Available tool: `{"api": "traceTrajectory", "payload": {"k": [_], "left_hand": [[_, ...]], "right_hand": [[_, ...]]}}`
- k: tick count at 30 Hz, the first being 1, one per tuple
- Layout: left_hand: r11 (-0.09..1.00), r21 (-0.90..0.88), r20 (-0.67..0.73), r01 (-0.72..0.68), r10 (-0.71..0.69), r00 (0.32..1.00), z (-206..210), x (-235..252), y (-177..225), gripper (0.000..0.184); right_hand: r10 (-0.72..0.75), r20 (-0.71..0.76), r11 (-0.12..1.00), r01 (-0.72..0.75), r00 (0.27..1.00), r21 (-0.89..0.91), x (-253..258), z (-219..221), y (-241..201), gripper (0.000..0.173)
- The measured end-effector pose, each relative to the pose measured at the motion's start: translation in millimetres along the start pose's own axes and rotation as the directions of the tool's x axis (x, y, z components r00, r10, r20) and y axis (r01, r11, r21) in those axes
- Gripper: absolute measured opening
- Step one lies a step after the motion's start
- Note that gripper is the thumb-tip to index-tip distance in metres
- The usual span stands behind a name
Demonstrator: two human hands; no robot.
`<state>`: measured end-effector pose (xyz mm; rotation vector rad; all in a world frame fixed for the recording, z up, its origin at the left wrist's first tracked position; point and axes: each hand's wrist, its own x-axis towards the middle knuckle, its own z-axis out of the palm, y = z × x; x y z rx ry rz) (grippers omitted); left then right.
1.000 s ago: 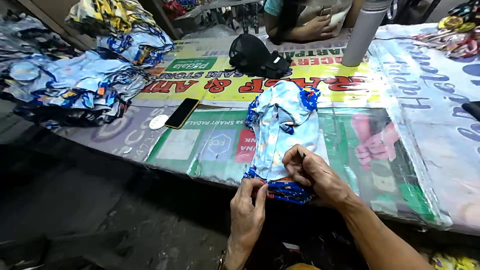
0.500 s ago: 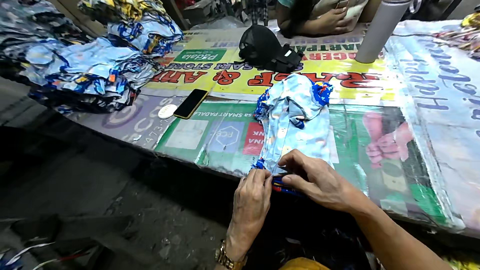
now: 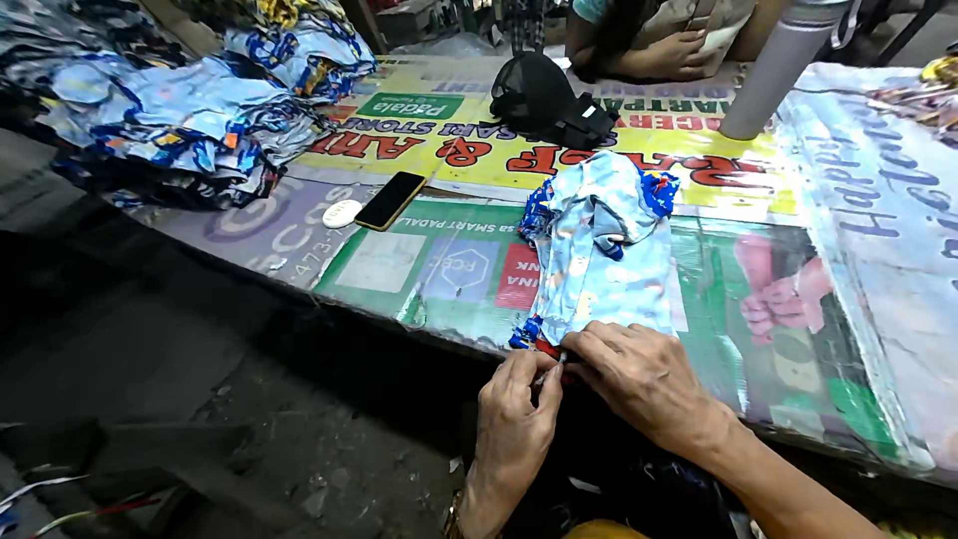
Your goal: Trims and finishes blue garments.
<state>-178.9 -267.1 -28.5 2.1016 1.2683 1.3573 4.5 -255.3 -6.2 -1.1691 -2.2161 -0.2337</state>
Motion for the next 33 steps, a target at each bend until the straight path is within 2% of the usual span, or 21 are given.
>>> {"api": "traceTrajectory", "payload": {"k": [8, 10, 11, 12, 13, 14, 15, 16, 17, 18, 19, 20, 21, 23, 25, 29, 33], "left_hand": [[0.994, -0.105, 0.011, 0.014, -0.013, 1.0, 5, 0, 2, 0.01], [0.981, -0.186, 0.03, 0.044, -0.039, 0.999, 4, -1, 3, 0.01], [0.953, -0.291, 0.035, 0.084, -0.077, 0.996, 1, -1, 2, 0.009], [0.872, -0.466, 0.039, 0.148, -0.147, 0.988, -4, 0, 1, 0.01], [0.709, -0.671, 0.048, 0.217, -0.251, 0.967, -10, 2, -2, 0.018], [0.47, -0.847, 0.068, 0.25, -0.371, 0.926, -17, 5, -6, 0.03], [0.277, -0.935, 0.07, 0.219, -0.464, 0.883, -23, 10, -11, 0.043], [0.224, -0.963, 0.02, 0.152, -0.501, 0.865, -26, 12, -18, 0.05], [0.319, -0.942, -0.066, 0.106, -0.483, 0.873, -24, 12, -24, 0.05], [0.519, -0.85, -0.146, 0.09, -0.396, 0.907, -20, 10, -26, 0.042], [0.734, -0.673, -0.183, 0.09, -0.283, 0.941, -13, 8, -22, 0.029], [0.894, -0.438, -0.177, 0.092, -0.186, 0.967, -6, 6, -14, 0.02], [0.972, -0.215, -0.145, 0.091, -0.124, 0.982, 2, 5, -6, 0.023], [0.99, 0.111, -0.054, 0.09, -0.084, 0.995, 17, 5, 0, 0.034], [0.973, 0.222, 0.01, 0.07, -0.074, 0.997, 26, 6, -5, 0.027], [0.989, 0.033, 0.101, 0.146, -0.148, 0.984, 15, 9, -11, 0.014], [0.994, -0.032, 0.157, 0.102, -0.096, 0.983, 3, 8, -18, 0.01]], "right_hand": [[-0.022, -0.026, 1.0, 0.023, 0.999, 0.018, 1, 5, 2, 0.019], [-0.031, -0.029, 0.999, 0.031, 0.999, 0.024, 0, 7, 4, 0.019], [-0.022, -0.028, 0.998, 0.024, 0.999, 0.059, 0, 7, 5, 0.019], [0.002, -0.022, 0.99, 0.001, 1.0, 0.138, 0, 6, 7, 0.02], [0.045, 0.002, 0.963, -0.044, 0.999, 0.267, 0, 1, 10, 0.021], [0.097, 0.045, 0.897, -0.107, 0.994, 0.428, 0, -5, 15, 0.022], [0.147, 0.089, 0.79, -0.171, 0.985, 0.589, 0, -12, 18, 0.024], [0.187, 0.114, 0.669, -0.211, 0.976, 0.712, -1, -18, 21, 0.024], [0.223, 0.123, 0.581, -0.233, 0.967, 0.779, 0, -21, 22, 0.023], [0.248, 0.125, 0.535, -0.243, 0.961, 0.809, 0, -22, 23, 0.022], [0.259, 0.127, 0.523, -0.249, 0.957, 0.815, 1, -22, 24, 0.022], [0.262, 0.135, 0.527, -0.259, 0.956, 0.81, 0, -20, 24, 0.022], [0.259, 0.15, 0.535, -0.271, 0.954, 0.8, 0, -18, 23, 0.022], [0.248, 0.177, 0.554, -0.29, 0.952, 0.78, -1, -11, 23, 0.024], [0.256, 0.205, 0.582, -0.32, 0.945, 0.747, -2, -7, 23, 0.026], [0.223, 0.244, 0.642, -0.33, 0.944, 0.692, -4, -5, 28, 0.029], [0.175, 0.274, 0.703, -0.314, 0.946, 0.638, -3, -5, 30, 0.031]]}}
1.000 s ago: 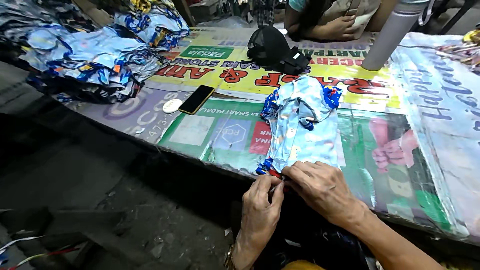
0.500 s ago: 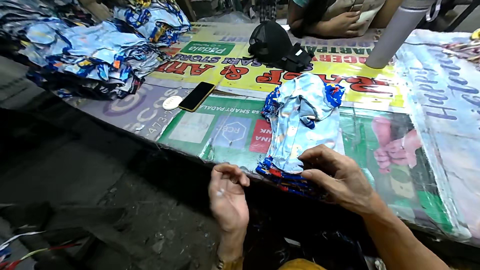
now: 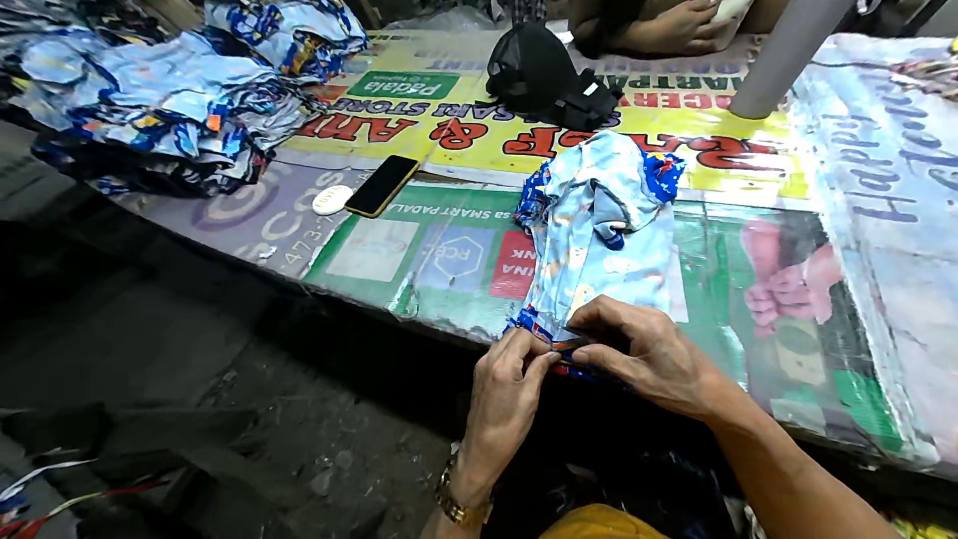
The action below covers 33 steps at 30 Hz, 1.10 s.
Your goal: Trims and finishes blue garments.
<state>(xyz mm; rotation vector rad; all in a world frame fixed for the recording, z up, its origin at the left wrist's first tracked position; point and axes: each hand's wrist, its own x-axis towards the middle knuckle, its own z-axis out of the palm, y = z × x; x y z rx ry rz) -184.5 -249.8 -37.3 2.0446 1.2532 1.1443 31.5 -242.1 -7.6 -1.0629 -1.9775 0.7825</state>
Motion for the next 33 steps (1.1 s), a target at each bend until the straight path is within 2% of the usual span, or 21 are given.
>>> {"api": "traceTrajectory", "payload": {"k": [8, 12, 16, 31, 33], "left_hand": [[1.0, 0.01, 0.056, -0.023, 0.023, 0.998, -7, -6, -2, 0.014], [0.991, -0.131, 0.04, 0.031, -0.026, 0.999, -9, -12, -3, 0.012], [0.968, -0.243, 0.017, 0.062, -0.06, 0.998, -8, -14, 2, 0.009], [0.943, -0.331, -0.064, 0.039, -0.063, 0.996, 8, -14, 16, 0.005], [0.906, -0.42, -0.057, 0.059, -0.092, 0.994, 8, -14, 18, 0.004]], "right_hand": [[-0.088, 0.024, 0.966, 0.091, 0.996, -0.242, 0, 4, -4, 0.028], [-0.162, 0.019, 0.892, 0.155, 0.987, -0.424, -1, 10, -9, 0.021], [-0.18, 0.008, 0.817, 0.154, 0.984, -0.556, -3, 18, -17, 0.018], [-0.286, -0.097, 0.743, 0.157, 0.953, -0.651, -8, 30, -14, 0.019], [-0.31, -0.102, 0.719, 0.163, 0.945, -0.676, -9, 33, -13, 0.019]]}}
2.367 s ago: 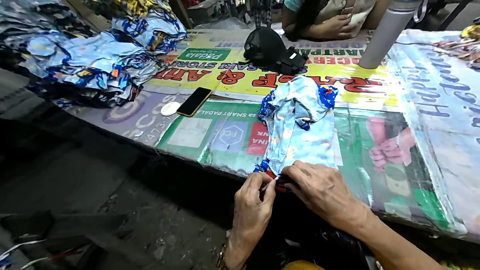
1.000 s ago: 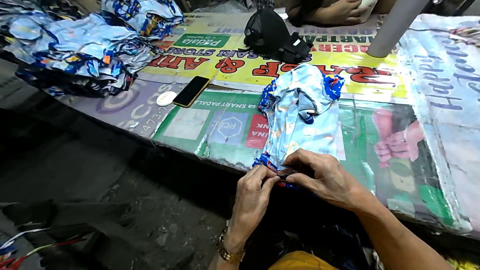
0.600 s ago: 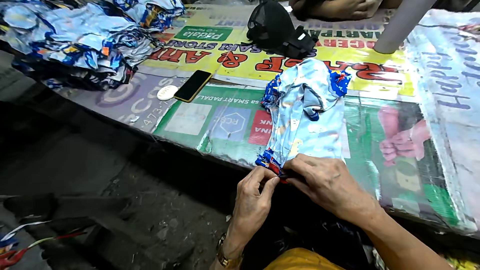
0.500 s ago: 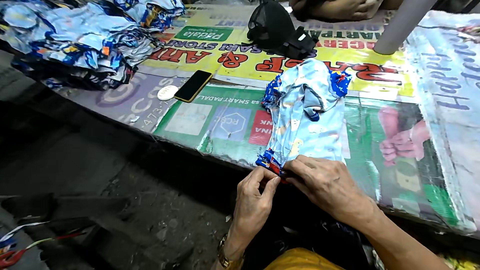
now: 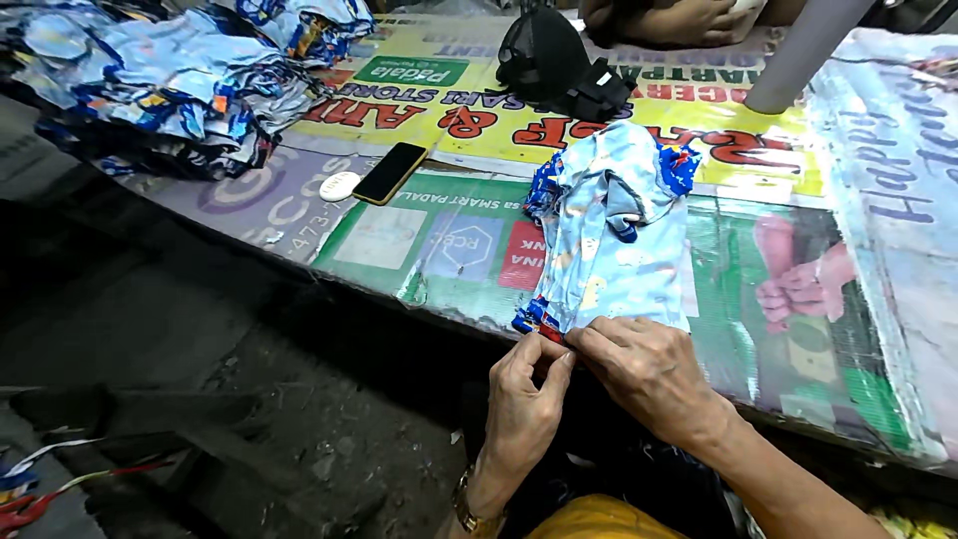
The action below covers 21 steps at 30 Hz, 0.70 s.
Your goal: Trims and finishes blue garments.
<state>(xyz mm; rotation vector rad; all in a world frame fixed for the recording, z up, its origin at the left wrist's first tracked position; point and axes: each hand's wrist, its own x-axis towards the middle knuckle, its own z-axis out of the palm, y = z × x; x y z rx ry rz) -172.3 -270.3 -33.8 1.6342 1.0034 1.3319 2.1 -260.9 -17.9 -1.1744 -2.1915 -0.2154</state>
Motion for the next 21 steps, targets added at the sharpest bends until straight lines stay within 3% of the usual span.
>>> {"api": "traceTrajectory", "payload": {"k": [2, 4, 5, 6, 7, 8, 9, 10, 12, 16, 19, 21], "left_hand": [[0.912, -0.396, 0.007, 0.107, -0.113, 0.994, -6, 1, 2, 0.011], [0.486, -0.854, 0.062, 0.186, -0.26, 0.964, -22, 7, 0, 0.033], [0.324, -0.937, 0.04, 0.13, -0.271, 0.962, -32, 12, -4, 0.041], [0.348, -0.936, -0.035, 0.059, -0.258, 0.966, -39, 14, -11, 0.045], [0.529, -0.848, -0.129, -0.008, -0.192, 0.973, -42, 14, -20, 0.044], [0.779, -0.623, -0.203, -0.072, -0.072, 0.977, -40, 12, -27, 0.033], [0.931, -0.339, -0.219, -0.139, 0.066, 0.974, -35, 10, -30, 0.02], [0.975, -0.105, -0.181, -0.194, 0.173, 0.968, -27, 7, -30, 0.012], [0.949, 0.144, -0.092, -0.28, 0.294, 0.951, -13, 4, -30, 0.014], [0.736, 0.538, 0.027, -0.41, 0.471, 0.881, 0, 13, -33, 0.016], [0.64, 0.612, 0.114, -0.465, 0.511, 0.852, 3, 23, -31, 0.016], [0.645, 0.589, 0.172, -0.488, 0.49, 0.855, -1, 27, -30, 0.021]], "right_hand": [[-0.009, 0.008, 0.999, 0.008, 1.0, 0.044, -2, -1, 1, 0.02], [-0.01, 0.072, 0.97, -0.008, 0.997, 0.244, -4, -11, 8, 0.023], [0.001, 0.107, 0.927, -0.041, 0.994, 0.373, -4, -18, 12, 0.025], [0.018, 0.121, 0.895, -0.07, 0.992, 0.44, -4, -25, 16, 0.029], [0.042, 0.107, 0.906, -0.083, 0.993, 0.415, -3, -28, 17, 0.032], [0.061, 0.089, 0.938, -0.087, 0.994, 0.336, -3, -28, 19, 0.034], [0.071, 0.082, 0.967, -0.088, 0.994, 0.24, -2, -26, 20, 0.03], [0.077, 0.082, 0.984, -0.089, 0.994, 0.157, -3, -23, 22, 0.023], [0.094, 0.088, 0.986, -0.105, 0.992, 0.128, -4, -15, 26, 0.015], [0.131, 0.134, 0.906, -0.173, 0.982, 0.385, -7, -18, 39, 0.017], [0.133, 0.157, 0.825, -0.197, 0.979, 0.529, -9, -22, 45, 0.021], [0.101, 0.156, 0.856, -0.166, 0.982, 0.489, -8, -24, 45, 0.022]]}}
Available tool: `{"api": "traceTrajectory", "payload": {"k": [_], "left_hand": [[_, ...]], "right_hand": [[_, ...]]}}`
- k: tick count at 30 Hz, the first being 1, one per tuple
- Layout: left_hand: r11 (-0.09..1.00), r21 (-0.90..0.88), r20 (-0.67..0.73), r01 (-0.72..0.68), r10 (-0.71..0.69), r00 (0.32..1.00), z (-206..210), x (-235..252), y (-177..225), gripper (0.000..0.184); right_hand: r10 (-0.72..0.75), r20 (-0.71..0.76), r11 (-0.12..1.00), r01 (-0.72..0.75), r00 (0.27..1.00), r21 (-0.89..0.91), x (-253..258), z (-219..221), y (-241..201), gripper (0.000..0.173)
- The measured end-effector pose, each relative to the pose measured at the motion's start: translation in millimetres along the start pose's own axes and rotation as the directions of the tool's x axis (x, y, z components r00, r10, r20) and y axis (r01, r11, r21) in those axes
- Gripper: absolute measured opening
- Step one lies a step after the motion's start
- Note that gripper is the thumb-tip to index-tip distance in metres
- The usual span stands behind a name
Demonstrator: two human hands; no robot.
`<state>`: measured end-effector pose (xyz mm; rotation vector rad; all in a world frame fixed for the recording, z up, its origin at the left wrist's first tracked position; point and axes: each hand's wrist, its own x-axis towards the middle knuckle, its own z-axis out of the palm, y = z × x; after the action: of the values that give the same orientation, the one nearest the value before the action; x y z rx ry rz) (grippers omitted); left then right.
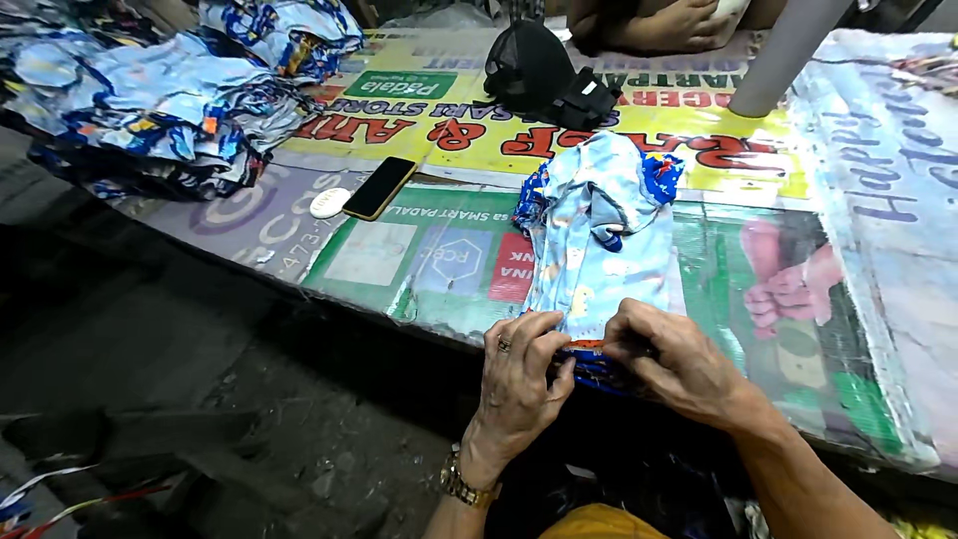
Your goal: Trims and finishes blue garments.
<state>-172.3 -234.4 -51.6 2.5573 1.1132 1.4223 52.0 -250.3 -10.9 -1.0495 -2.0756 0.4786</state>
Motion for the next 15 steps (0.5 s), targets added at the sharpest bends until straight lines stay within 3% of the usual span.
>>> {"api": "traceTrajectory", "payload": {"k": [3, 5, 10, 13, 15], "left_hand": [[0.997, -0.078, 0.059, 0.006, -0.001, 0.998, -4, -4, -10, 0.023], [0.987, -0.158, 0.095, 0.031, -0.016, 0.995, -5, -8, -16, 0.023], [0.978, -0.196, 0.048, 0.064, -0.056, 0.997, -7, -10, -14, 0.02], [0.996, -0.092, -0.079, 0.014, -0.022, 0.997, -5, -1, -8, 0.011], [0.992, -0.129, -0.102, 0.011, -0.024, 0.994, -5, 8, -5, 0.01]], "right_hand": [[-0.059, 0.007, 0.956, 0.058, 0.998, -0.287, 0, 10, -4, 0.021], [-0.056, 0.008, 0.949, 0.056, 0.998, -0.309, 0, 11, -2, 0.014], [-0.001, 0.036, 1.0, 0.0, 0.999, 0.031, 1, 0, 8, 0.016], [-0.023, 0.032, 0.993, 0.019, 0.999, 0.117, 2, -2, 8, 0.018], [-0.01, 0.021, 0.985, 0.006, 1.0, 0.171, 5, -5, 6, 0.019]]}}
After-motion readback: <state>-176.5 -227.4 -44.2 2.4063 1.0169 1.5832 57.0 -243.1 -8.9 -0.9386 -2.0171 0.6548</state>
